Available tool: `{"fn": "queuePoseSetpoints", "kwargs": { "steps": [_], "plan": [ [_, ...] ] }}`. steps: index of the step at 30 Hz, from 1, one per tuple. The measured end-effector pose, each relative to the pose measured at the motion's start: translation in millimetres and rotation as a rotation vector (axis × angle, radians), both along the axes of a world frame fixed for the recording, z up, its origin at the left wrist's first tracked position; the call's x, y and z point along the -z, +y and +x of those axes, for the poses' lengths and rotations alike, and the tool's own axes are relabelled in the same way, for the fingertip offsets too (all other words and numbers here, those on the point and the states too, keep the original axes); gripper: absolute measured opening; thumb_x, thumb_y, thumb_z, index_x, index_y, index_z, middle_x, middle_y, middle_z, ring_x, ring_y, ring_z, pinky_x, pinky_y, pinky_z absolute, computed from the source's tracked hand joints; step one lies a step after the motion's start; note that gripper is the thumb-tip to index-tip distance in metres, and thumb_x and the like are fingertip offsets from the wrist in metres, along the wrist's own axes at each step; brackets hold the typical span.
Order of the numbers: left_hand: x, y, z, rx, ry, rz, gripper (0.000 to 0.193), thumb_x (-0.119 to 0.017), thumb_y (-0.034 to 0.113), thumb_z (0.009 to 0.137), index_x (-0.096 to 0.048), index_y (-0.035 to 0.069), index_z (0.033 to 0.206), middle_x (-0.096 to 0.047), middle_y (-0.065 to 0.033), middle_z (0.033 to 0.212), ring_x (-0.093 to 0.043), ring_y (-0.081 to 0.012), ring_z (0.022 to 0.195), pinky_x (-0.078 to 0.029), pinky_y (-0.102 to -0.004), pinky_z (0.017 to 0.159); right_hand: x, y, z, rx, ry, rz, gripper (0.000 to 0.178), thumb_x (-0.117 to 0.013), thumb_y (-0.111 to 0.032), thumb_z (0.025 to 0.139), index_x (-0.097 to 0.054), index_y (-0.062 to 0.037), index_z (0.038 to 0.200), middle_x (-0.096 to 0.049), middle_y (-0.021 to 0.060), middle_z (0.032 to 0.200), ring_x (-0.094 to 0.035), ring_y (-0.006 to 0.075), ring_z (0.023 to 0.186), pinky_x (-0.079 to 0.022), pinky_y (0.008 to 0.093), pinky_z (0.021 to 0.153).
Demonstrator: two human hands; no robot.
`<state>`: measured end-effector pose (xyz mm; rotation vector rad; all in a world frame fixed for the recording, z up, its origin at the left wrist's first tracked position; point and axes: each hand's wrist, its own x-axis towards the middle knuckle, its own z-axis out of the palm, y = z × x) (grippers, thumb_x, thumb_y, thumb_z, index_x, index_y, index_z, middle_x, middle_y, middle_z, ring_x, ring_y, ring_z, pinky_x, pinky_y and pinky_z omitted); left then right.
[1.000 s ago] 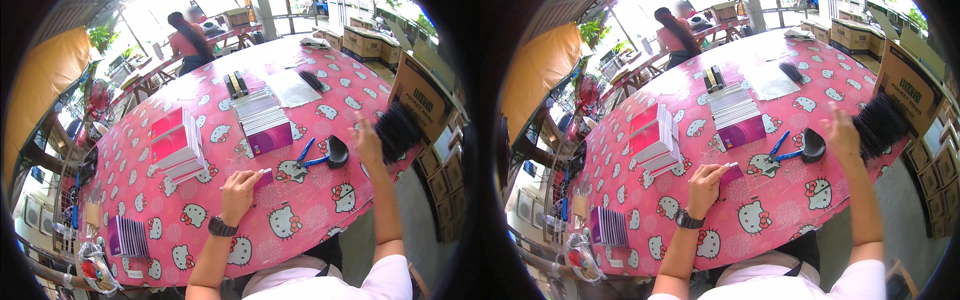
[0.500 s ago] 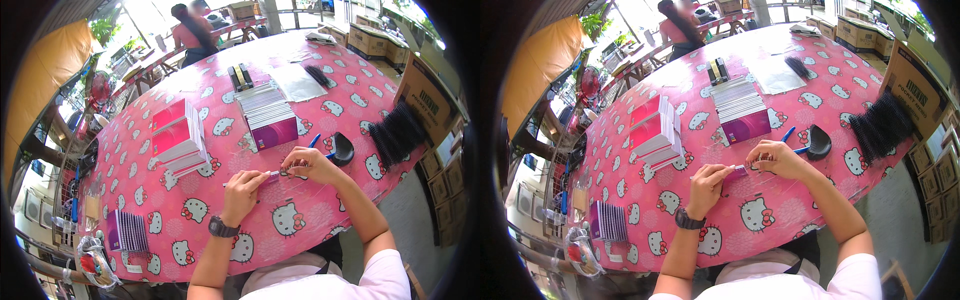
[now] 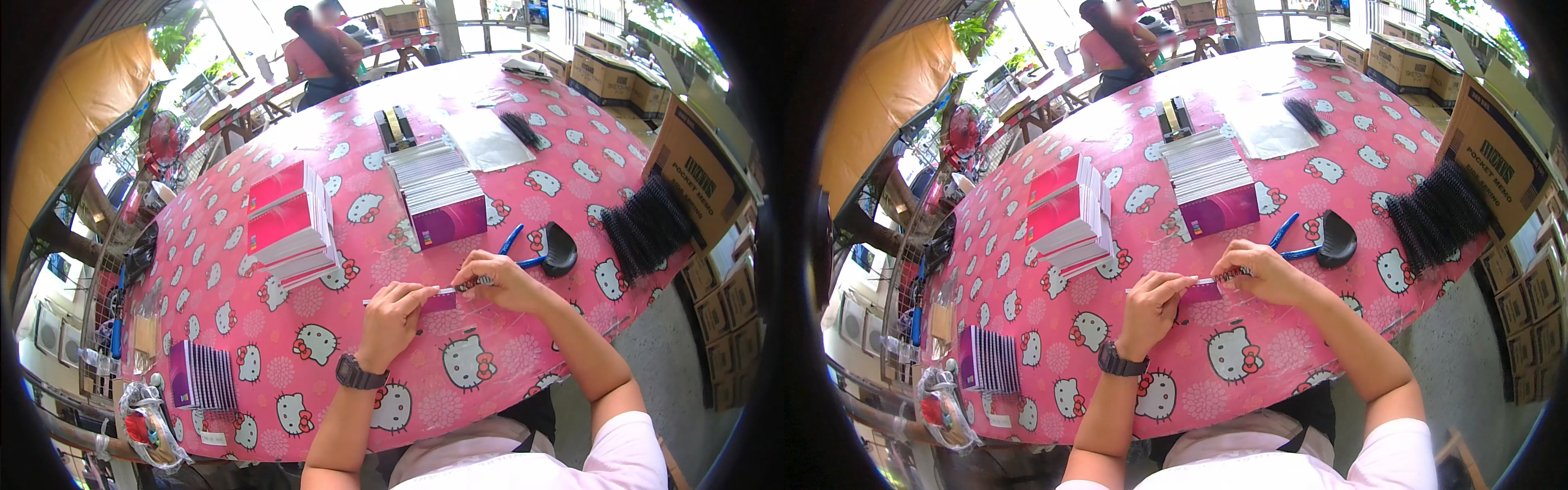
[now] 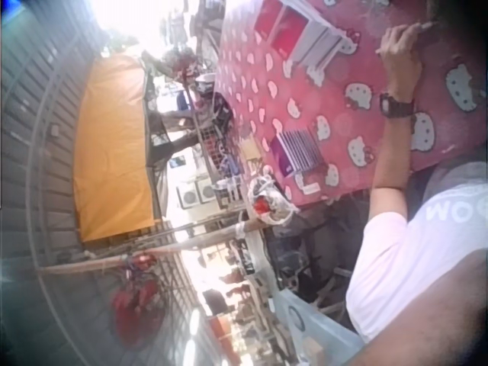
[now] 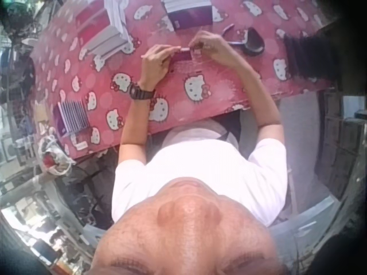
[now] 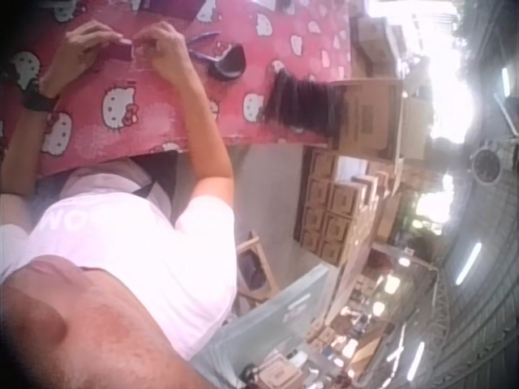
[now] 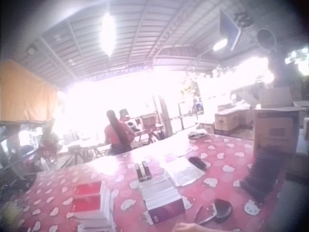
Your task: The person assembles spiral-bound notebooks by inserting black plastic coils into the punched holes of purple covers. They use pliers to secure the coils and place the finished notebooks into a stack on the table.
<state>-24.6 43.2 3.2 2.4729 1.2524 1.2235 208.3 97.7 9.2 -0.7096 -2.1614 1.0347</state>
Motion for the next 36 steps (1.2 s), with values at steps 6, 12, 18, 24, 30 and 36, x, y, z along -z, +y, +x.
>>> {"fn": "queuePoseSetpoints", "kwargs": {
  "steps": [6, 12, 18, 24, 30, 36],
  "plan": [
    [-11.8, -8.5, 10.1, -0.092, 0.051, -0.055, 0.023, -0.068, 0.007, 0.077, -0.068, 0.009, 0.100, -0.067, -0.0069, 0.089, -0.062, -0.0243, 0.083, -0.047, -0.0362, 0.075, -6.5, -11.4, 1.5, 0.043, -0.086, 0.131, 0.025, -0.063, -0.012, 0.086, -0.056, -0.0015, 0.108, -0.059, 0.0139, 0.092, -0.059, 0.0324, 0.086, -0.049, 0.0390, 0.076],
    [-9.7, -10.0, 28.7, -0.103, 0.117, -0.034, 0.022, -0.071, 0.026, 0.078, -0.064, 0.009, 0.090, -0.058, -0.0058, 0.081, -0.058, -0.0258, 0.080, -0.044, -0.0373, 0.071, -15.1, -22.4, -6.8, 0.035, -0.146, 0.063, 0.033, -0.055, -0.013, 0.093, -0.044, -0.0050, 0.123, -0.062, 0.0188, 0.087, -0.062, 0.0365, 0.082, -0.049, 0.0417, 0.072],
    [-10.5, -13.9, 23.8, -0.091, 0.086, -0.002, 0.019, -0.065, 0.026, 0.085, -0.062, 0.008, 0.091, -0.060, -0.0049, 0.082, -0.058, -0.0242, 0.079, -0.045, -0.0368, 0.069, -22.7, -6.4, 35.8, 0.424, -0.255, 0.193, 0.057, -0.069, -0.029, 0.084, -0.044, -0.0101, 0.133, -0.059, 0.0188, 0.115, -0.058, 0.0322, 0.105, -0.046, 0.0437, 0.086],
    [1.9, -1.9, 19.0, -0.057, 0.191, -0.052, 0.023, -0.065, 0.028, 0.086, -0.060, 0.008, 0.095, -0.063, -0.0062, 0.083, -0.061, -0.0255, 0.078, -0.046, -0.0373, 0.069, 20.1, 20.8, 126.5, 0.615, -0.557, 0.037, 0.089, -0.080, -0.053, 0.061, -0.046, -0.0128, 0.133, -0.027, 0.0193, 0.149, -0.025, 0.0386, 0.137, -0.023, 0.0547, 0.109],
    [-10.7, -5.1, 18.6, 0.007, 0.093, -0.079, 0.023, -0.065, 0.030, 0.085, -0.061, 0.008, 0.092, -0.065, -0.0069, 0.083, -0.062, -0.0255, 0.077, -0.047, -0.0372, 0.070, 1.2, 8.3, 130.7, 0.534, -0.730, -0.033, 0.108, -0.089, -0.045, 0.048, -0.039, -0.0159, 0.140, -0.020, 0.0197, 0.153, -0.021, 0.0387, 0.139, -0.020, 0.0534, 0.112],
    [-9.5, -6.7, 20.8, -0.007, 0.070, -0.036, 0.024, -0.065, 0.032, 0.086, -0.061, 0.008, 0.089, -0.066, -0.0073, 0.080, -0.063, -0.0263, 0.074, -0.048, -0.0372, 0.069, 23.7, 14.5, 138.9, 0.564, -0.646, -0.017, 0.110, -0.090, -0.037, 0.045, -0.039, -0.0155, 0.140, -0.021, 0.0222, 0.152, -0.027, 0.0396, 0.136, -0.027, 0.0495, 0.111]
  ]
}}
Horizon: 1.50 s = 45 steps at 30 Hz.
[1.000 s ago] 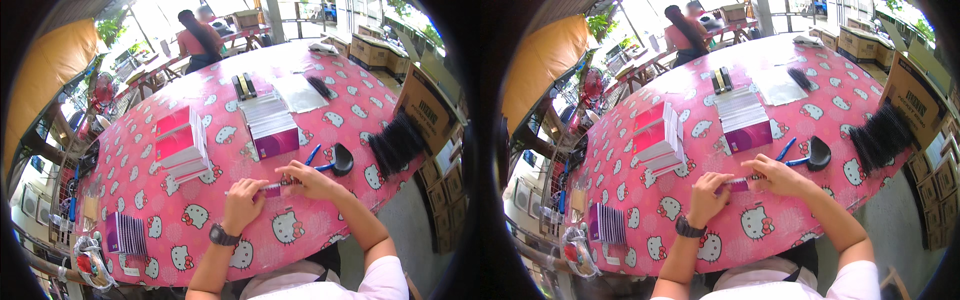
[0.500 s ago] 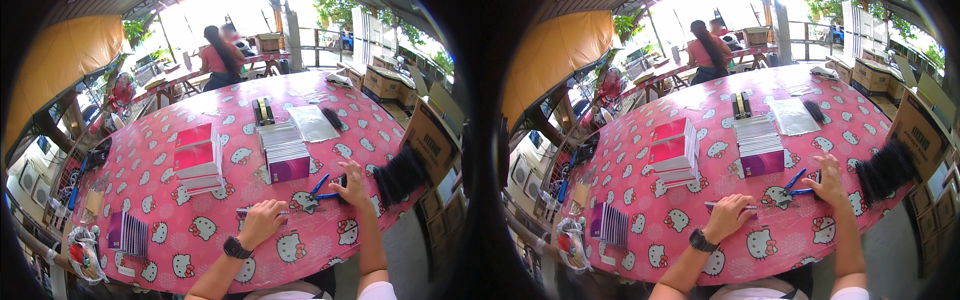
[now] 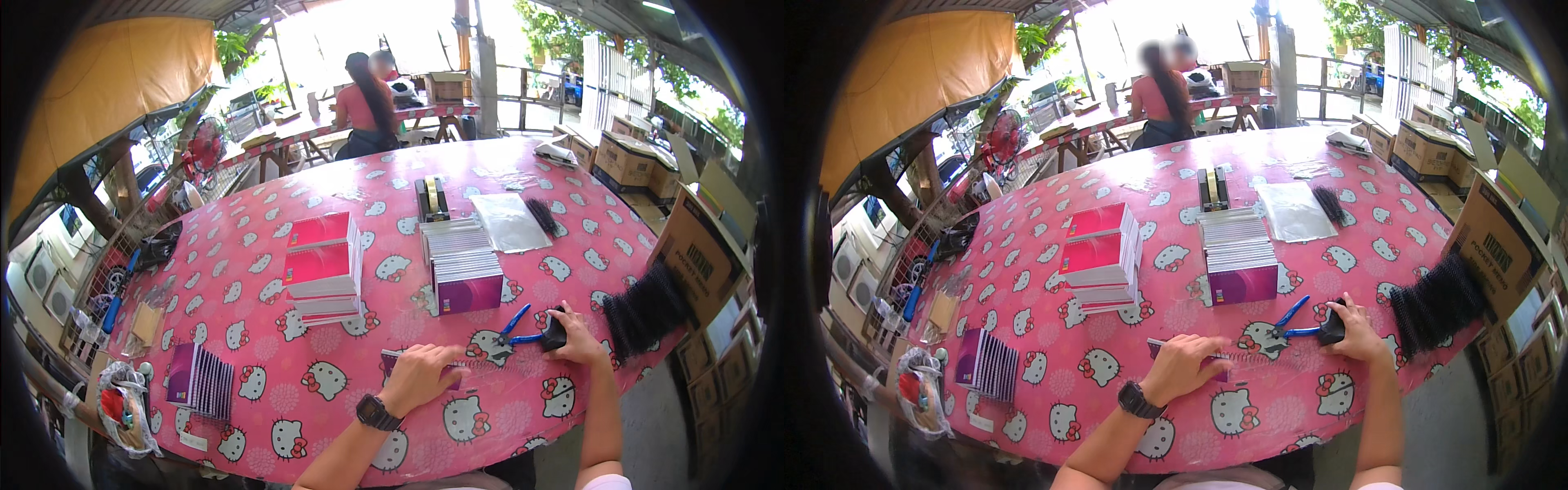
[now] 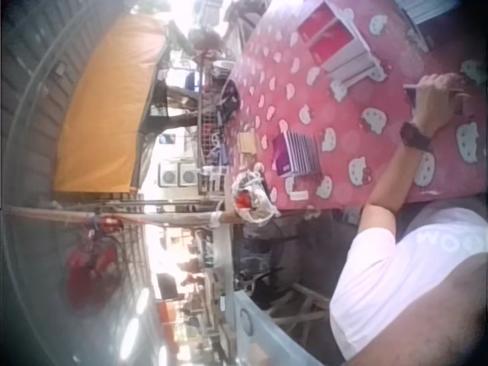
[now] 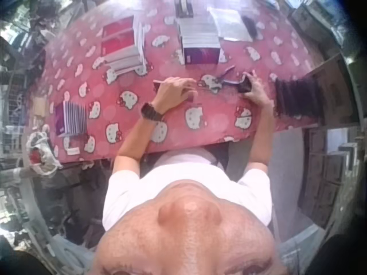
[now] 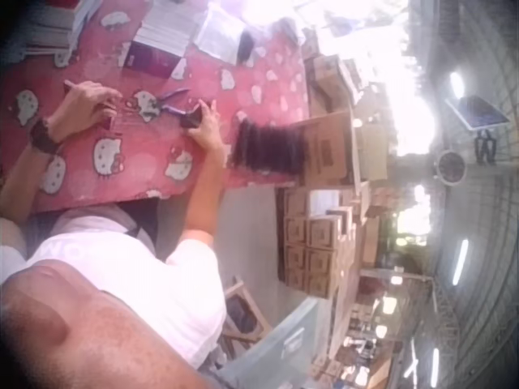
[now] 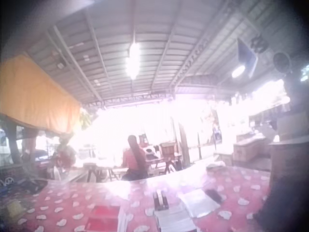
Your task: The person assembles spiral-bound notebooks by inserting black plastic coils into the punched holes of purple covers. They use pliers to secure the coils and place the finished notebooks into a stack on the table.
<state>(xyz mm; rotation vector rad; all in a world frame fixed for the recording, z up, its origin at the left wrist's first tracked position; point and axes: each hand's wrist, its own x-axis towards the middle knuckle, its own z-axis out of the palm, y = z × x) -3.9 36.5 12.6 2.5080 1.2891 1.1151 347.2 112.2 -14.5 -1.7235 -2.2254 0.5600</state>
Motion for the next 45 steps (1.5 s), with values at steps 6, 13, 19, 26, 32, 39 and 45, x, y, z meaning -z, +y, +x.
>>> {"fn": "queuePoseSetpoints", "kwargs": {
  "steps": [6, 13, 19, 26, 32, 39, 45],
  "plan": [
    [3.1, 4.5, -6.3, 0.033, 0.058, -0.058, 0.023, -0.065, 0.030, 0.086, -0.061, 0.007, 0.086, -0.066, -0.0082, 0.078, -0.063, -0.0272, 0.075, -0.049, -0.0370, 0.070, -4.6, -3.4, 0.2, 0.038, 0.014, 0.001, 0.103, -0.090, -0.033, 0.045, -0.045, -0.0146, 0.136, -0.025, 0.0216, 0.150, -0.034, 0.0398, 0.132, -0.033, 0.0461, 0.108],
    [-0.6, 3.6, -4.8, 0.039, 0.031, -0.145, 0.024, -0.067, 0.030, 0.084, -0.063, 0.008, 0.091, -0.066, -0.0074, 0.080, -0.064, -0.0260, 0.078, -0.049, -0.0371, 0.074, -13.9, -10.7, 1.2, 0.120, 0.094, 0.184, 0.079, -0.088, -0.034, 0.051, -0.061, -0.0088, 0.121, -0.047, 0.0181, 0.133, -0.044, 0.0338, 0.123, -0.038, 0.0410, 0.103],
    [-6.3, -5.6, -18.5, -0.082, 0.050, 0.101, 0.022, -0.070, 0.029, 0.081, -0.066, 0.010, 0.091, -0.066, -0.0039, 0.080, -0.063, -0.0197, 0.082, -0.040, -0.0412, 0.090, -43.0, -11.8, -36.1, -0.180, 0.821, 0.019, 0.077, -0.067, -0.064, 0.074, -0.062, -0.0029, 0.120, -0.059, 0.0111, 0.116, -0.055, 0.0211, 0.107, -0.042, 0.0330, 0.094],
    [2.0, -29.7, -29.2, -0.048, 0.137, -0.009, 0.020, -0.074, 0.030, 0.077, -0.068, 0.013, 0.085, -0.064, 0.0024, 0.078, -0.060, -0.0141, 0.080, -0.032, -0.0410, 0.094, -37.8, -20.5, -120.5, -0.787, 1.030, -0.392, 0.074, -0.056, -0.069, 0.079, -0.067, -0.0040, 0.113, -0.064, 0.0077, 0.111, -0.055, 0.0223, 0.106, -0.040, 0.0394, 0.096],
    [9.7, -37.6, -25.5, -0.176, 0.087, 0.066, 0.022, -0.079, 0.033, 0.069, -0.069, 0.016, 0.077, -0.062, 0.0040, 0.073, -0.058, -0.0133, 0.077, -0.027, -0.0442, 0.096, -19.4, -29.2, -132.1, -0.644, 0.785, -0.411, 0.062, -0.062, -0.060, 0.080, -0.068, -0.0065, 0.113, -0.062, 0.0135, 0.109, -0.055, 0.0245, 0.108, -0.042, 0.0364, 0.093],
    [13.6, -36.2, -26.9, -0.155, 0.067, 0.030, 0.032, -0.080, 0.033, 0.069, -0.068, 0.016, 0.092, -0.060, 0.0038, 0.071, -0.058, -0.0132, 0.077, -0.025, -0.0445, 0.100, -20.4, -21.9, -136.6, -0.591, 0.577, -0.311, 0.061, -0.065, -0.056, 0.079, -0.069, -0.0035, 0.109, -0.063, 0.0148, 0.112, -0.054, 0.0251, 0.110, -0.041, 0.0382, 0.096],
    [13.2, -37.4, -25.8, -0.181, -0.020, -0.030, 0.053, -0.082, 0.032, 0.067, -0.062, 0.017, 0.113, -0.062, 0.0054, 0.071, -0.060, -0.0120, 0.074, -0.023, -0.0446, 0.103, -42.6, -19.6, -147.5, -0.453, 0.332, -0.335, 0.056, -0.065, -0.051, 0.082, -0.068, -0.0019, 0.109, -0.061, 0.0105, 0.111, -0.055, 0.0230, 0.108, -0.042, 0.0367, 0.095]
  ]
}}
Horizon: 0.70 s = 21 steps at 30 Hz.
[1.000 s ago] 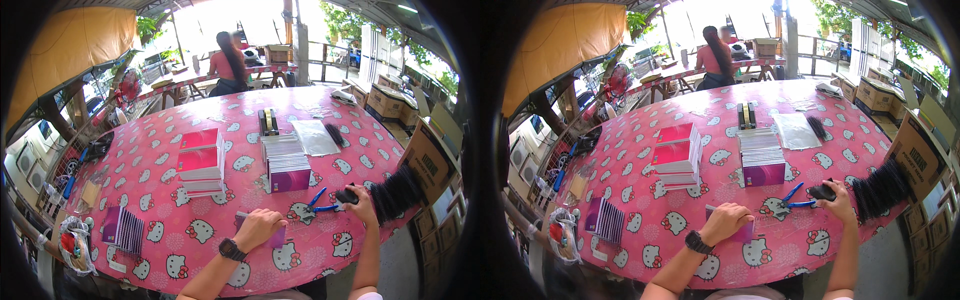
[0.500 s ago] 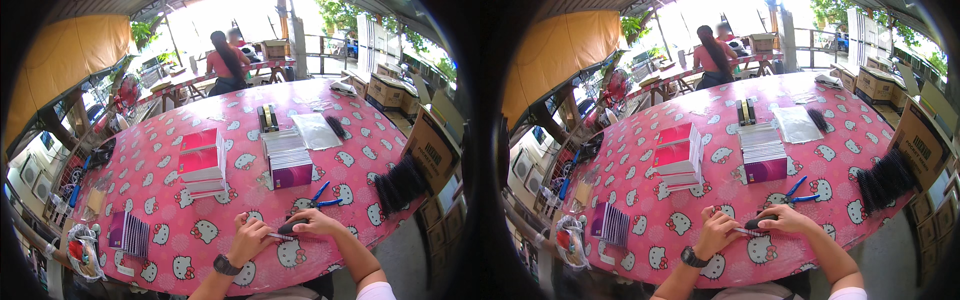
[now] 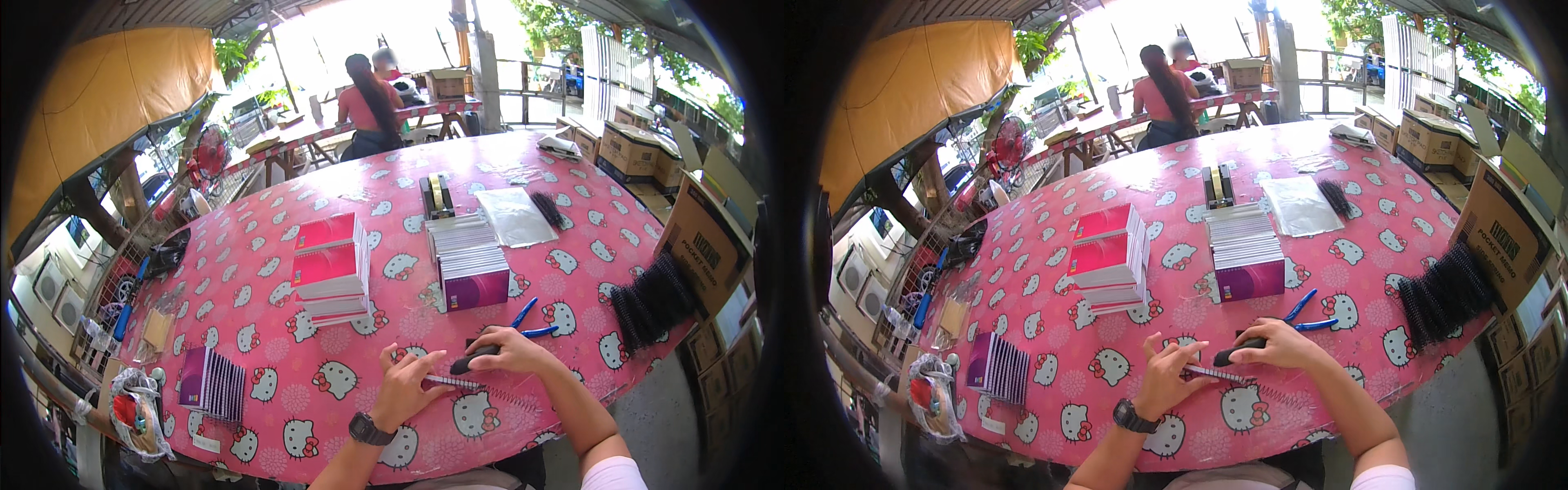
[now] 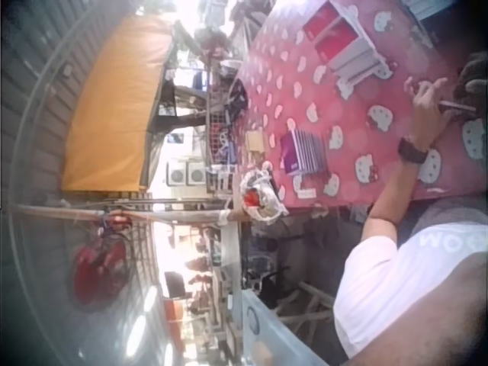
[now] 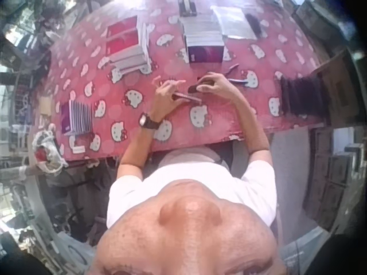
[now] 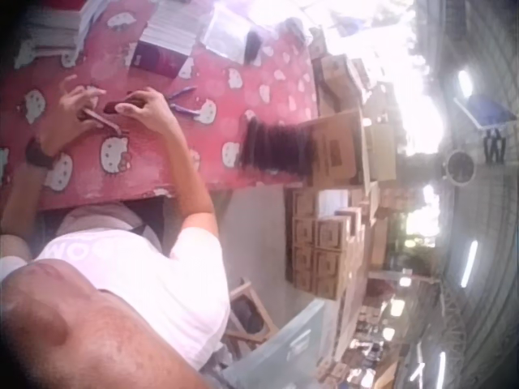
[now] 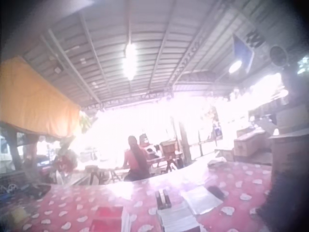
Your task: The person assembles spiral-bound notebooks by inserting black plastic coils into the punched holes of purple covers. They use pliers to secure the coils and place the finished notebooks into a stack on the table.
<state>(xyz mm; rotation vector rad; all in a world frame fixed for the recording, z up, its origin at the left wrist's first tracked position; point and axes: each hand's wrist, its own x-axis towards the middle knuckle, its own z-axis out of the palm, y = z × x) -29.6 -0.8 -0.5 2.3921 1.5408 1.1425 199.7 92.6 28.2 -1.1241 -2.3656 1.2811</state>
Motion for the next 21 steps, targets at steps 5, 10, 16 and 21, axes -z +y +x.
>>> {"fn": "queuePoseSetpoints", "kwargs": {
  "steps": [5, 10, 16, 21],
  "plan": [
    [-1.8, 0.1, 0.0, 0.004, -0.019, -0.037, 0.050, -0.081, 0.031, 0.068, -0.063, 0.017, 0.112, -0.065, 0.0046, 0.075, -0.061, -0.0118, 0.075, -0.022, -0.0455, 0.104, 8.5, -5.3, -8.0, -0.183, 0.135, 0.113, 0.056, -0.063, -0.056, 0.082, -0.068, -0.0077, 0.109, -0.062, 0.0147, 0.100, -0.058, 0.0254, 0.099, -0.044, 0.0348, 0.086],
    [-6.8, 0.1, -11.7, -0.027, 0.121, 0.053, 0.039, -0.081, 0.027, 0.068, -0.068, 0.017, 0.104, -0.066, 0.0024, 0.082, -0.061, -0.0130, 0.080, -0.022, -0.0475, 0.104, 12.2, 7.3, -8.9, -0.124, 0.322, -0.138, 0.052, -0.067, -0.050, 0.082, -0.068, -0.0056, 0.109, -0.066, 0.0143, 0.099, -0.061, 0.0230, 0.094, -0.047, 0.0340, 0.080],
    [-14.9, -2.6, -47.6, -0.095, -0.039, -0.067, 0.026, -0.079, 0.025, 0.071, -0.071, 0.011, 0.090, -0.066, -0.0014, 0.088, -0.061, -0.0192, 0.081, -0.047, -0.0355, 0.083, 11.3, 14.5, -21.3, -0.186, 0.387, -0.176, 0.052, -0.067, -0.047, 0.084, -0.066, -0.0022, 0.112, -0.065, 0.0081, 0.101, -0.059, 0.0171, 0.094, -0.046, 0.0318, 0.082],
    [-14.3, -1.4, -53.6, -0.123, -0.212, -0.255, 0.026, -0.079, 0.020, 0.072, -0.070, 0.007, 0.093, -0.066, -0.0043, 0.087, -0.062, -0.0186, 0.069, -0.051, -0.0302, 0.064, 6.6, 17.3, -38.3, -0.115, 0.023, 0.120, 0.049, -0.068, -0.044, 0.083, -0.067, -0.0031, 0.110, -0.065, 0.0073, 0.105, -0.058, 0.0180, 0.101, -0.047, 0.0360, 0.085]
  ]
}}
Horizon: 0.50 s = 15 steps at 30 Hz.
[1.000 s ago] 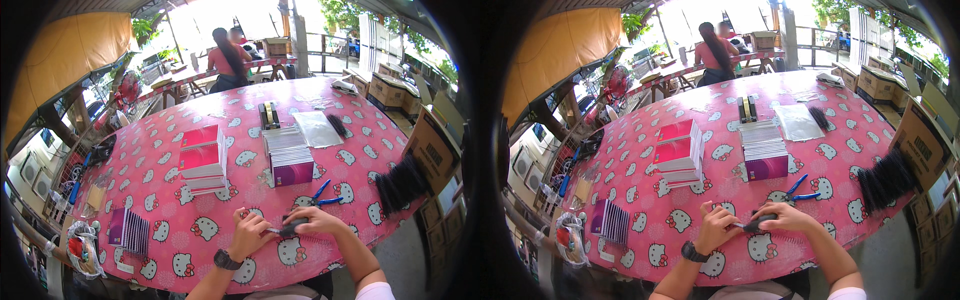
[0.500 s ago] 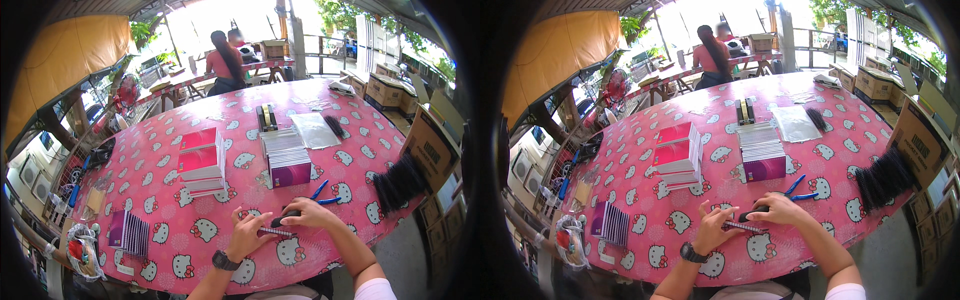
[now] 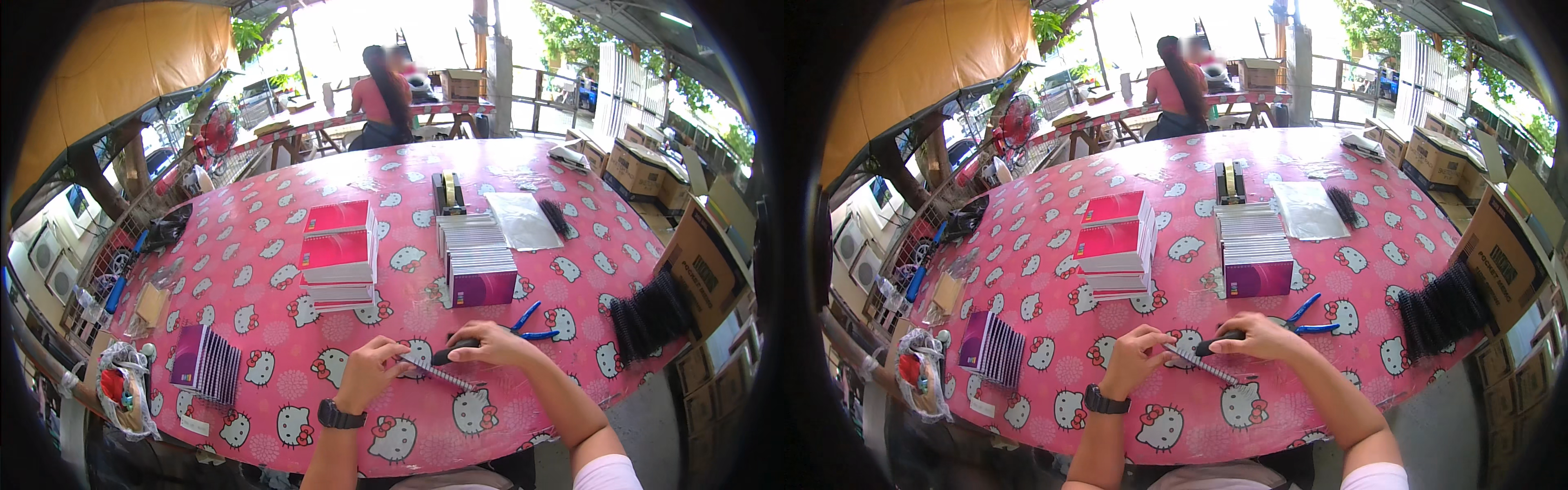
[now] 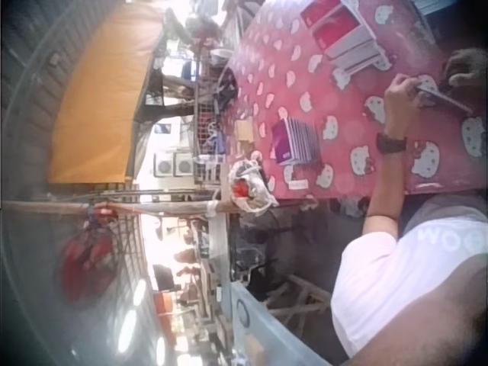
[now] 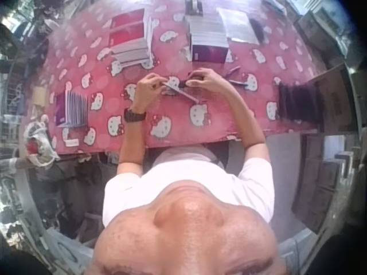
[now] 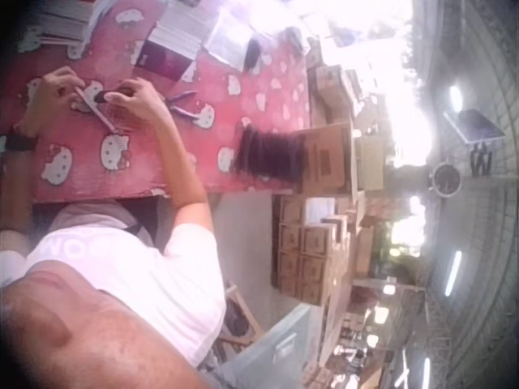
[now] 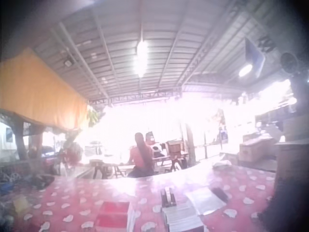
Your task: The person assembles spiral-bound notebooks by inserting black plastic coils into the punched holes of purple covers. They use pliers to secure the coils and place the finished notebooks into a stack on the table.
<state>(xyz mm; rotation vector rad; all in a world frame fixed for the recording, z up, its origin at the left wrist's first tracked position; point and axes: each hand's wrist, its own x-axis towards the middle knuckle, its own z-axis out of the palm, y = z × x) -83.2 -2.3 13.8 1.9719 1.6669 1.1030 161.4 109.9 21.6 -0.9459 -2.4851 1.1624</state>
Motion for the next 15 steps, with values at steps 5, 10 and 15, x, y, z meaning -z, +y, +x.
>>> {"fn": "queuePoseSetpoints", "kwargs": {
  "steps": [5, 10, 15],
  "plan": [
    [17.3, -0.7, -3.2, 0.031, -0.145, 0.068, 0.024, -0.077, 0.007, 0.072, -0.072, 0.007, 0.096, -0.065, -0.0048, 0.085, -0.062, -0.0131, 0.067, -0.050, -0.0262, 0.059, 1.8, 0.4, -3.9, -0.007, 0.237, -0.250, 0.056, -0.067, -0.051, 0.082, -0.066, -0.0022, 0.109, -0.065, 0.0071, 0.098, -0.058, 0.0161, 0.088, -0.045, 0.0300, 0.078],
    [16.1, 0.5, -2.3, 0.033, -0.085, 0.160, 0.024, -0.075, 0.008, 0.075, -0.071, 0.006, 0.098, -0.066, -0.0082, 0.086, -0.065, -0.0185, 0.071, -0.053, -0.0287, 0.064, 14.6, 11.8, -5.2, -0.125, 0.426, -0.330, 0.056, -0.069, -0.049, 0.081, -0.065, -0.0016, 0.110, -0.064, 0.0039, 0.095, -0.057, 0.0127, 0.090, -0.044, 0.0280, 0.079],
    [15.0, 0.4, -1.7, 0.025, -0.126, 0.122, 0.024, -0.075, 0.007, 0.074, -0.071, 0.005, 0.098, -0.067, -0.0083, 0.086, -0.065, -0.0195, 0.071, -0.053, -0.0289, 0.065, 13.9, 4.5, -14.8, -0.038, 0.138, -0.337, 0.063, -0.058, -0.057, 0.084, -0.066, -0.0006, 0.109, -0.064, 0.0103, 0.111, -0.055, 0.0205, 0.111, -0.038, 0.0353, 0.099]
  ]
}}
